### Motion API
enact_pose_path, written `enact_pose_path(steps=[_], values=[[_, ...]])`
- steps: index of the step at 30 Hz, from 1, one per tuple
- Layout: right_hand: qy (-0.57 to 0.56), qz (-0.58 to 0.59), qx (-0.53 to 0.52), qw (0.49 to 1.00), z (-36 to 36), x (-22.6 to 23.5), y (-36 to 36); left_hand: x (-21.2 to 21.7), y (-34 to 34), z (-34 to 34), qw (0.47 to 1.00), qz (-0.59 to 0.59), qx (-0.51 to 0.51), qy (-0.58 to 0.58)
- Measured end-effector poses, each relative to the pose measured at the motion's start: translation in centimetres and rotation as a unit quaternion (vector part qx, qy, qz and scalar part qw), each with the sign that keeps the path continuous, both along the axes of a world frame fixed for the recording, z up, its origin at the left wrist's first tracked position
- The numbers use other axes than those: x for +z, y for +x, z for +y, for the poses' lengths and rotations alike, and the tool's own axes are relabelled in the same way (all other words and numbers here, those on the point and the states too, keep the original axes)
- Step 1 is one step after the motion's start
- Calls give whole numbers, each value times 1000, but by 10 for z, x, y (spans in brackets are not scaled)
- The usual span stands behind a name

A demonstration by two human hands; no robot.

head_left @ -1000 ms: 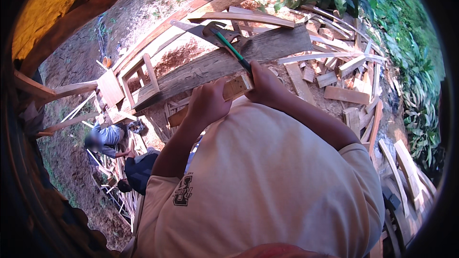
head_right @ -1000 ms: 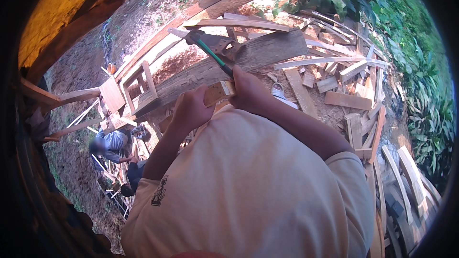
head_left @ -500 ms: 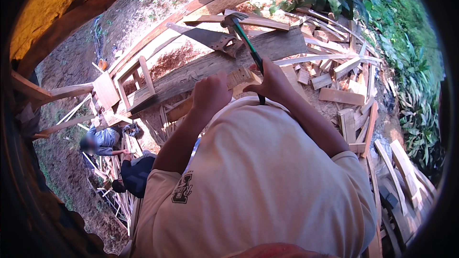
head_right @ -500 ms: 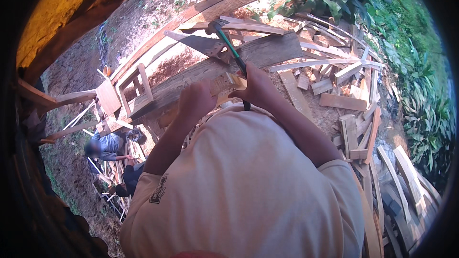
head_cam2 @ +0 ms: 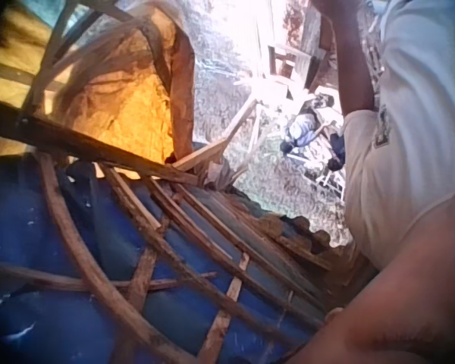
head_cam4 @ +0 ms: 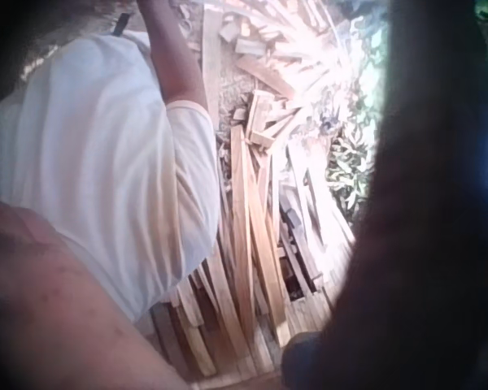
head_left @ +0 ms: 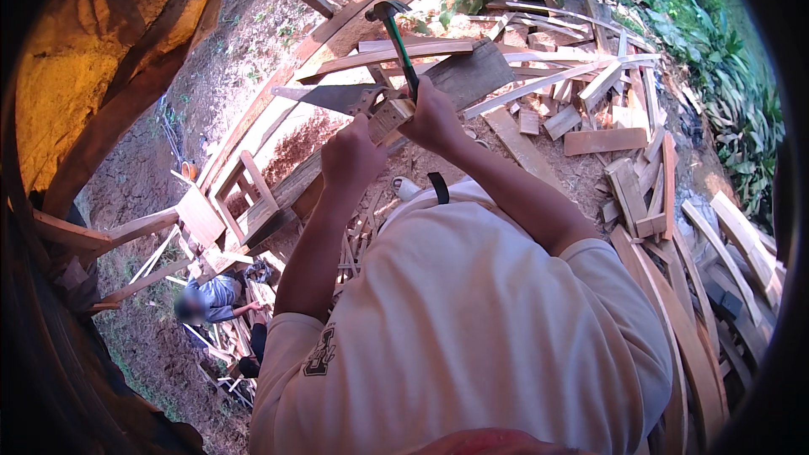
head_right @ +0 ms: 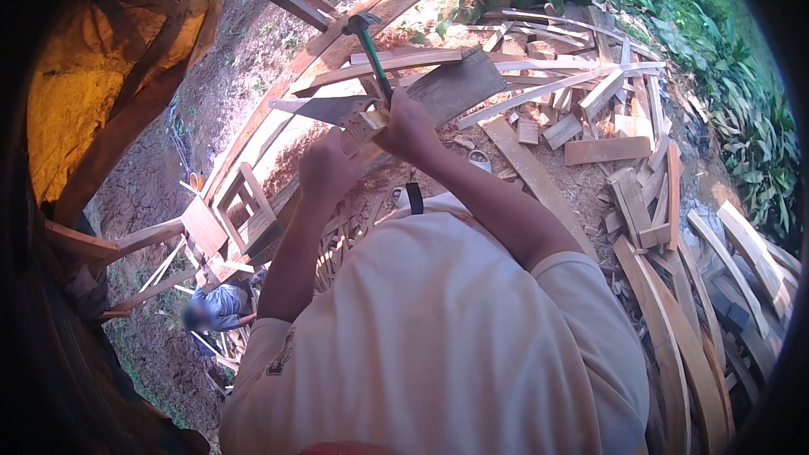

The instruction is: The person assembles a small wooden frame by hand, using a hammer to drive nails into the joints. They repeatedly position the frame on a log, hammer nails, and adjust the pieces to ensure alignment. Other workers are visible in the background handling wood.

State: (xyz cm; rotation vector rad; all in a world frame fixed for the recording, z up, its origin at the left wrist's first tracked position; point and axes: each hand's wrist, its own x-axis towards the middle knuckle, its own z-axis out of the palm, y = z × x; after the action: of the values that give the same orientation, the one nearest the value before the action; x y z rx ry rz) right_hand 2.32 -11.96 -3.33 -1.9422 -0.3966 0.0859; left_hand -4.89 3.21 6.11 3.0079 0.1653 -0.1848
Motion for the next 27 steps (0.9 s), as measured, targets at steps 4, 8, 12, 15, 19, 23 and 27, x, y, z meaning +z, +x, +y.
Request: enact_pose_path(steps=[4, 8, 12, 15, 19, 23, 27], values=[[3, 14, 75, 997, -5, -11, -2, 11, 3, 5, 998, 21, -51, -6], [32, 34, 104, 994, -7, -1, -13, 22, 0, 9, 996, 27, -79, -36], [0, 60, 136, 989, -14, 14, -21, 22, -10, 14, 995, 49, -70, -57], [-11, 66, 161, 985, -19, 17, -22, 24, -12, 12, 994, 41, -86, -56], [-23, 59, 176, 982, -22, 14, -24, 29, -12, 8, 991, 38, -111, -68], [-25, 36, 190, 981, -27, 10, -26, 28, -13, 6, 989, 39, -119, -74], [-32, 59, 218, 974, -29, 5, -23, 23, -15, 9, 989, 60, -109, -84]])
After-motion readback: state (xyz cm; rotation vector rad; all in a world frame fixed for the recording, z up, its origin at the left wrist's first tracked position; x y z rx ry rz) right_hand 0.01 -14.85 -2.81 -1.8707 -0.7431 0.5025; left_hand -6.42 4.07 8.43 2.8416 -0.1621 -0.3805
